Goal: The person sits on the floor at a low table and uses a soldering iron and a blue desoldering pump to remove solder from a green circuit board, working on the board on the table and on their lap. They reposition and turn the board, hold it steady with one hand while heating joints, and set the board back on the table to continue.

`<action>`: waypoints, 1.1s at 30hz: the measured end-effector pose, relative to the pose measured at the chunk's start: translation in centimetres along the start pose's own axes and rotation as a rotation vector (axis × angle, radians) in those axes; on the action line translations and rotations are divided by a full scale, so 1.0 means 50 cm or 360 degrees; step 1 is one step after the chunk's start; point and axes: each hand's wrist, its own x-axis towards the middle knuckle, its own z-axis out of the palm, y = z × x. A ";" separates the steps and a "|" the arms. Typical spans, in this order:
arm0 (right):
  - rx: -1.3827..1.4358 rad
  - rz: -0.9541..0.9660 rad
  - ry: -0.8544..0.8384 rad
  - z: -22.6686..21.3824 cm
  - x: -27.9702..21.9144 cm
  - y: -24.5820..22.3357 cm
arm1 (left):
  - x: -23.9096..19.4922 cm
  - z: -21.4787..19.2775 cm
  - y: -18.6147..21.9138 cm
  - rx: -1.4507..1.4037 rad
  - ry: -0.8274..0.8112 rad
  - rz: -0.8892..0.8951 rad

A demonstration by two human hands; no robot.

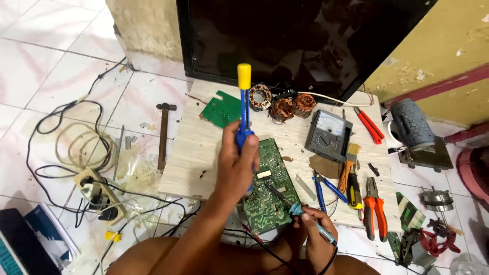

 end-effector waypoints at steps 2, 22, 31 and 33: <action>0.0003 -0.0029 -0.0014 0.003 -0.003 0.002 | 0.000 0.015 -0.007 -0.0002 -0.0019 0.0073; 0.0079 -0.0065 -0.0036 0.001 -0.008 0.010 | -0.041 0.000 -0.128 -0.0215 -0.0168 0.0441; 0.0150 -0.0042 -0.0036 0.000 -0.009 0.010 | -0.040 0.000 -0.137 -0.0122 -0.0129 0.0462; 0.0108 -0.0007 -0.0031 0.002 -0.008 0.006 | -0.039 0.000 -0.136 -0.0160 -0.0133 0.0444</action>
